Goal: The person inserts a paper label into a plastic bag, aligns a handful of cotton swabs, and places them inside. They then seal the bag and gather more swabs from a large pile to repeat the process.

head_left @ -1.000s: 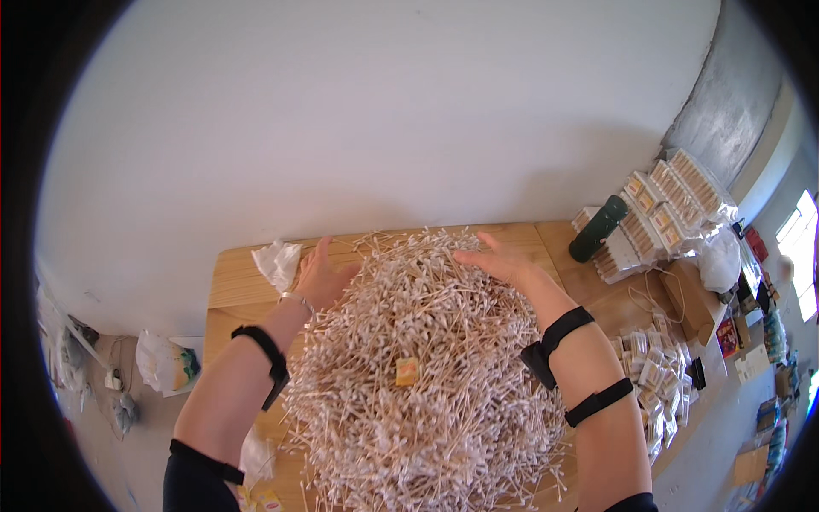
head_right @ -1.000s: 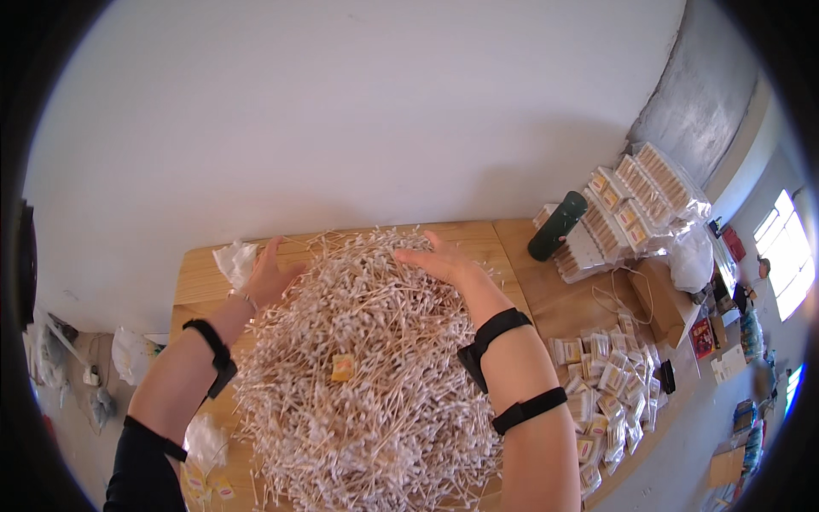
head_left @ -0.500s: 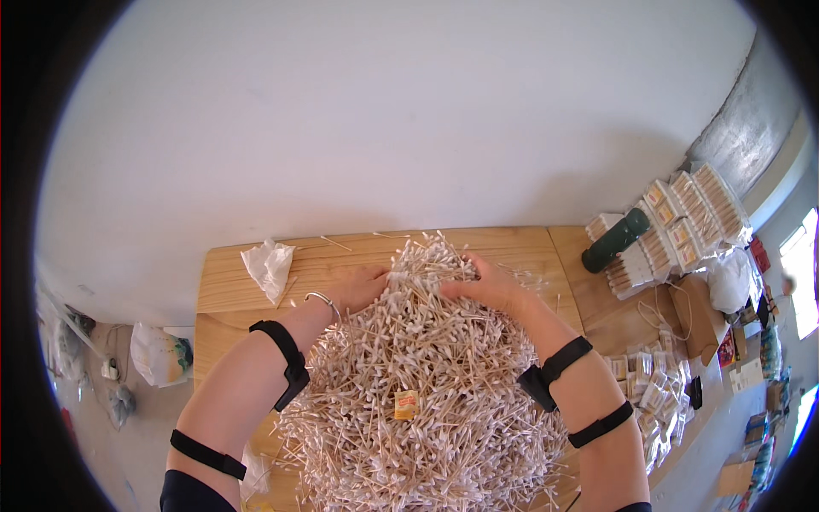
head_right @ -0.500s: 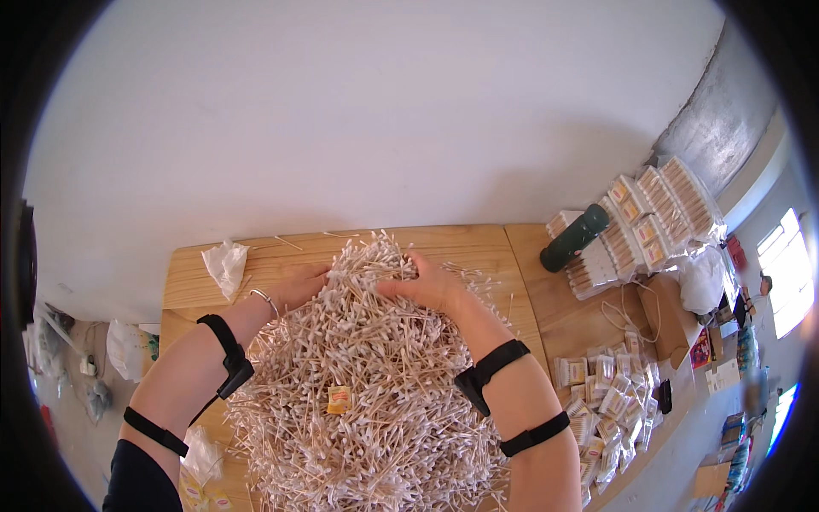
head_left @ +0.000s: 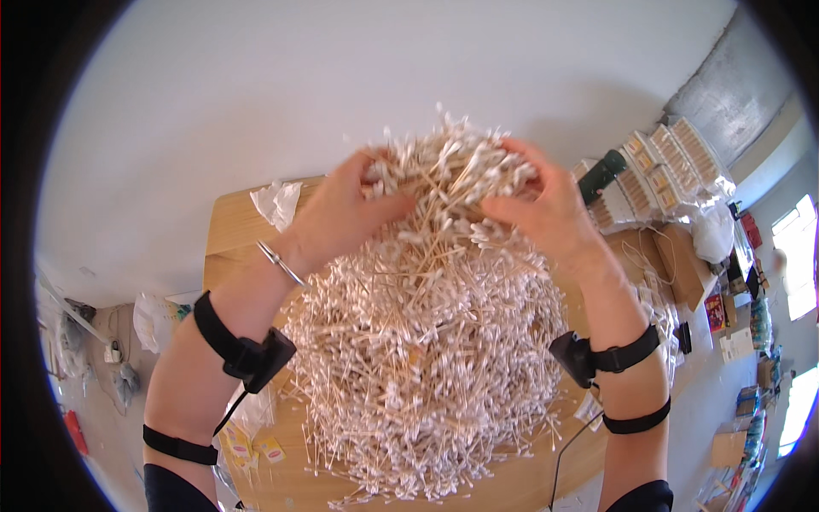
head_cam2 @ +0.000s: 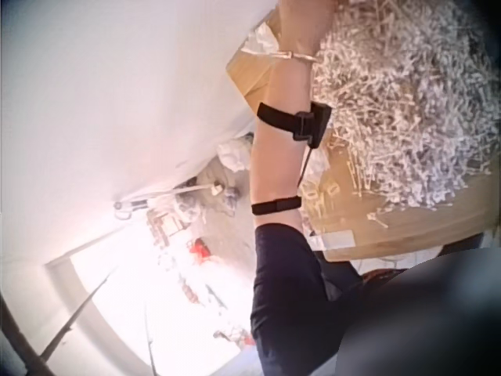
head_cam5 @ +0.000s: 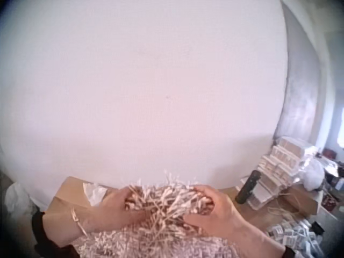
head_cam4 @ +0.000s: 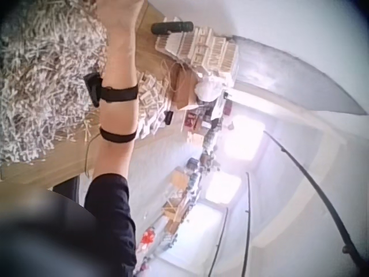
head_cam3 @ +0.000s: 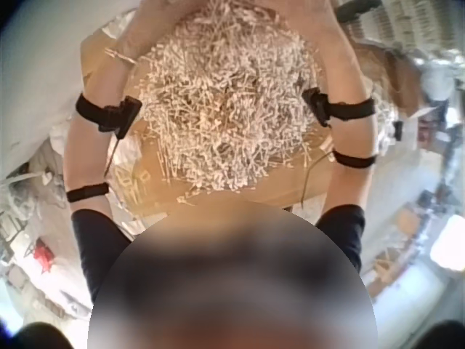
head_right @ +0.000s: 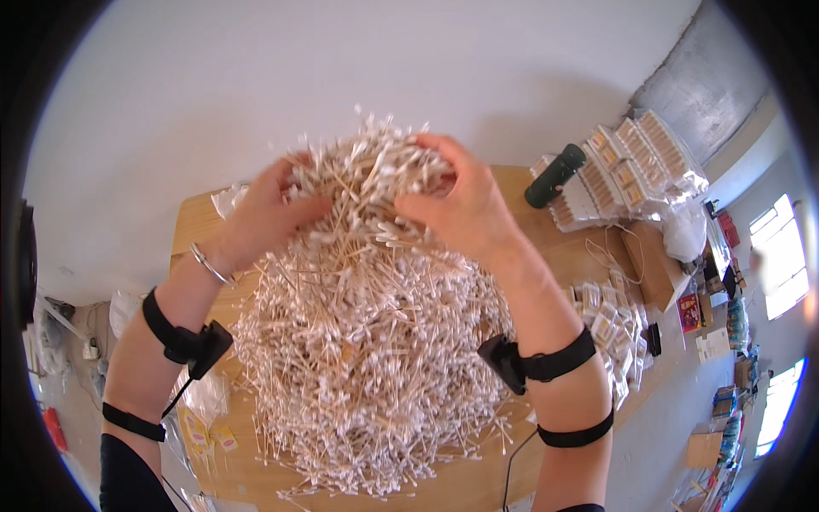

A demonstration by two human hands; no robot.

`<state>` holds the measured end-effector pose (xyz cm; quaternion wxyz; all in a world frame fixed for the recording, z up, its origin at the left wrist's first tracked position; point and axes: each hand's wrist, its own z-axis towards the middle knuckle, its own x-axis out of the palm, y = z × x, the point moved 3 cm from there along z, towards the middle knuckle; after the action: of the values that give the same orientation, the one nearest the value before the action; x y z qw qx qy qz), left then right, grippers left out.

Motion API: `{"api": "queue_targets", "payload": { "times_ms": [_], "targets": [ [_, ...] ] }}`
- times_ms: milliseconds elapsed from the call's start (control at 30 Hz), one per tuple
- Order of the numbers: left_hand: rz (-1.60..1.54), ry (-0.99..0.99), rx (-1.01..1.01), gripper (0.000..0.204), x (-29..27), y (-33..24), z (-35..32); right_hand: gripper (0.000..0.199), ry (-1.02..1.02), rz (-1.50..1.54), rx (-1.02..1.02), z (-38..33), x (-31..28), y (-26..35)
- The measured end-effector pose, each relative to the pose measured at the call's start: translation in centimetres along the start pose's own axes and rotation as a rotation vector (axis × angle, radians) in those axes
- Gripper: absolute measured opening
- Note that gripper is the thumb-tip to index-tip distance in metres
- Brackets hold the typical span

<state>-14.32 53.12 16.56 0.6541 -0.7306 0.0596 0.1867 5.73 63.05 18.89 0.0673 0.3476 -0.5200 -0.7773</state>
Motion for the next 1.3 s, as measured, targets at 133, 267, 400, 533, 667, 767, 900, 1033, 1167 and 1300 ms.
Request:
{"api": "queue_targets", "payload": {
  "times_ms": [133,267,400,533,667,767,900,1033,1167,1300],
  "targets": [
    [0.026,-0.113,0.311,0.06,-1.1,-0.6,-3.2,0.055,-0.001,0.08,0.075,-4.3,-0.8,4.1],
    [-0.168,-0.125,0.035,0.043,-0.3,2.2,-7.0,0.056,-0.031,0.041,0.213,-8.1,-0.7,1.8],
    [-0.22,-0.127,-0.156,0.057,-0.1,12.3,-8.6,0.06,0.0,-0.016,0.424,-11.0,-0.4,-3.8],
    [-0.057,-0.212,-0.292,0.084,0.7,19.7,-12.2,0.079,-0.043,-0.004,0.584,-15.5,-1.2,-6.8],
    [-0.46,-0.29,-0.455,0.102,3.4,17.5,-15.5,0.097,-0.21,0.081,0.786,-19.2,-3.4,-8.0],
    [-0.572,-0.053,-0.39,0.073,1.7,21.4,-15.6,0.094,0.163,-0.082,-0.018,-21.0,-1.6,-4.3],
    [-0.411,-0.049,-0.563,0.032,5.0,19.3,-12.7,0.109,0.322,0.173,0.499,-16.0,3.7,-11.5],
    [-0.523,-0.174,-0.23,0.048,6.0,19.0,-10.2,0.114,-0.015,0.143,0.588,-15.8,4.5,-11.6],
    [-0.498,-0.239,-0.097,0.058,3.7,19.3,-9.2,0.097,0.011,0.27,0.504,-14.9,3.2,-9.4],
    [-0.426,-0.391,-0.09,0.057,3.1,14.0,-9.5,0.063,0.069,0.346,0.531,-15.9,1.1,-3.3]
  ]
}}
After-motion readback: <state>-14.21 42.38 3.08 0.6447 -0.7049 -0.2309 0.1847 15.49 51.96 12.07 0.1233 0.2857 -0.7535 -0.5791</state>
